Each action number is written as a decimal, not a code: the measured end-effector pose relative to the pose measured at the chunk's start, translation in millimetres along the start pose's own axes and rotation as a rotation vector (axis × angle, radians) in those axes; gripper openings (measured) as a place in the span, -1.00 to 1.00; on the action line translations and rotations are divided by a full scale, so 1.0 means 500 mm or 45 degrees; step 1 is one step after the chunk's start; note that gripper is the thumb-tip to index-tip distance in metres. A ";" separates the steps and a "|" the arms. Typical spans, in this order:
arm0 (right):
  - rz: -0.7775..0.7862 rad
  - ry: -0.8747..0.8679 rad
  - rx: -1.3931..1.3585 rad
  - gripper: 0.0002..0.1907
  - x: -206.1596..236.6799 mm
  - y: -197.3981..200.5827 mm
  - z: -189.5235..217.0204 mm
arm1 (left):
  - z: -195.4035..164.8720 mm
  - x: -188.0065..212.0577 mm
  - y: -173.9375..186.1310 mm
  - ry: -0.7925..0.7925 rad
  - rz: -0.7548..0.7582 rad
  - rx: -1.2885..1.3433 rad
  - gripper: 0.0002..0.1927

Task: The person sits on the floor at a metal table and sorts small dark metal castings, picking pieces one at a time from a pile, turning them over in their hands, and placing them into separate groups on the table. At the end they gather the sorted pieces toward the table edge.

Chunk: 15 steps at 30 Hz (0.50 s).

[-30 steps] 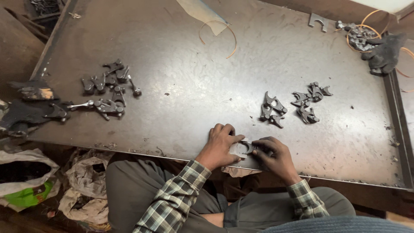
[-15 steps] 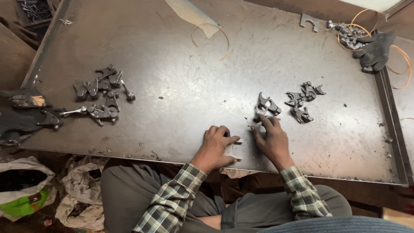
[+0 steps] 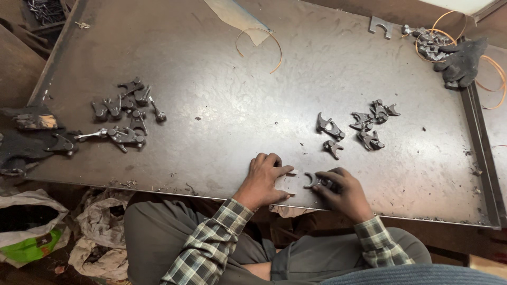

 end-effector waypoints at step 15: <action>0.105 0.105 -0.047 -0.56 -0.006 -0.043 0.030 | -0.004 0.004 0.005 -0.018 -0.029 -0.006 -0.29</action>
Point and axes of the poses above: each hand's wrist, its own x-axis away from the middle knuckle, its own y-axis out of the back of the hand, z = x × y, the point moved 4 cm from there along -x, towards the middle knuckle, and after that the axes turned 5 degrees about -y, right-handed, at the moved point
